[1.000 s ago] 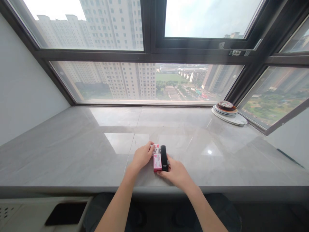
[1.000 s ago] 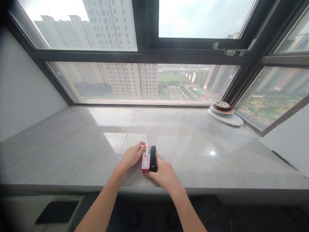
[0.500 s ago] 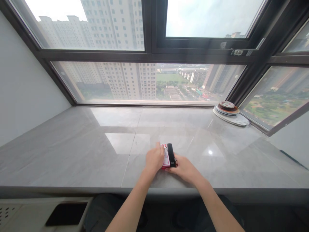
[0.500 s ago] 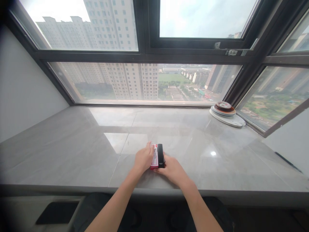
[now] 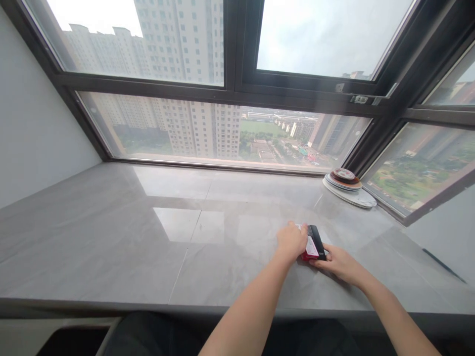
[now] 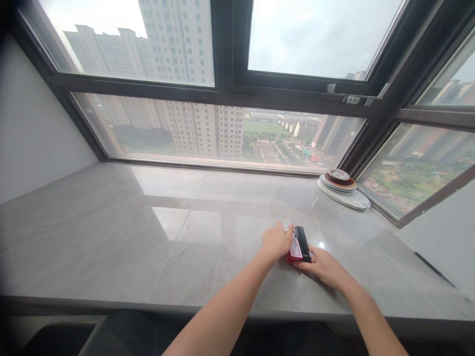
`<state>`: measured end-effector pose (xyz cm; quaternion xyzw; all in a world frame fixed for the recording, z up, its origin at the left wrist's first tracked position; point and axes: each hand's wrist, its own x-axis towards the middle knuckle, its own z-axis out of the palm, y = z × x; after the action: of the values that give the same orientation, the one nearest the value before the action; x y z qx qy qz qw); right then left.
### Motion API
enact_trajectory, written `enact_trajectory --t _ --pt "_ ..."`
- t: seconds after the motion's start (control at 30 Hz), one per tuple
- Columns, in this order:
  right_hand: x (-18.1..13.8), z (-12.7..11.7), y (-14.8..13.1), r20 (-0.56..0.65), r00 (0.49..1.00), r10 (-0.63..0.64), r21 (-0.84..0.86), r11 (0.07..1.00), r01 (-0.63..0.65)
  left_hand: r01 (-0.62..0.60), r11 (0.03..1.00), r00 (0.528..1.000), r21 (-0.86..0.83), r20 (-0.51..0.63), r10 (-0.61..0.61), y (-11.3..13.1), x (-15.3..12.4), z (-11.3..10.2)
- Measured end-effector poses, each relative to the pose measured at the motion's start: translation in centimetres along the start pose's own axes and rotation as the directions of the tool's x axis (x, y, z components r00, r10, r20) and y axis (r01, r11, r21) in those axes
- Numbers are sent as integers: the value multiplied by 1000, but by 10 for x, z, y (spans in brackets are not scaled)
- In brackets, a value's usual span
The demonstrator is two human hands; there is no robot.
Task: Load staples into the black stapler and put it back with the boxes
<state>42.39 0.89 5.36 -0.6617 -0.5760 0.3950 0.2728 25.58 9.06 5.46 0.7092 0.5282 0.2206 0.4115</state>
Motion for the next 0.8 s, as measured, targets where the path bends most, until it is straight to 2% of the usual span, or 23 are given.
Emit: enact_trajectory --t 0.1,0.2,0.27,0.33,0.4,0.47,0.5,0.57,0.6,0.67,0.8 --pt "-5 -7 8 -27 1000 14 12 1000 -13 21 996 1000 -88 24 -19 -14 -9 -13" --pt "-25 -9 7 -242 970 0 -3 1000 -1 28 983 999 -180 50 -20 -48 -40 -34" --pt "-44 5 0 -397 917 -45 -10 999 45 15 973 999 -230 49 -4 -77 -71 -51" --pt "-60 33 -15 -438 893 -104 -15 994 109 -30 952 1000 -306 -5 30 -105 -102 -70" --pt "-67 72 -35 -337 925 -178 -31 984 178 -54 964 996 -262 -83 34 -125 -129 -93" --pt "-61 112 -55 -188 948 -255 -76 967 245 -107 992 965 -73 -246 86 -137 -151 -119" --pt "-54 130 -64 -143 939 -312 -120 948 297 -127 990 935 54 -327 138 -140 -159 -132" --pt "-35 158 -77 -27 904 -426 -269 874 404 -144 954 883 261 -402 244 -144 -172 -152" --pt "-24 169 -82 8 893 -451 -355 833 424 -146 933 875 329 -398 277 -147 -176 -159" --pt "-8 184 -86 16 888 -459 -510 761 402 -139 898 887 418 -350 300 -154 -180 -163" --pt "-1 201 -83 -29 893 -449 -652 685 324 -97 820 926 563 -250 282 -171 -176 -151"
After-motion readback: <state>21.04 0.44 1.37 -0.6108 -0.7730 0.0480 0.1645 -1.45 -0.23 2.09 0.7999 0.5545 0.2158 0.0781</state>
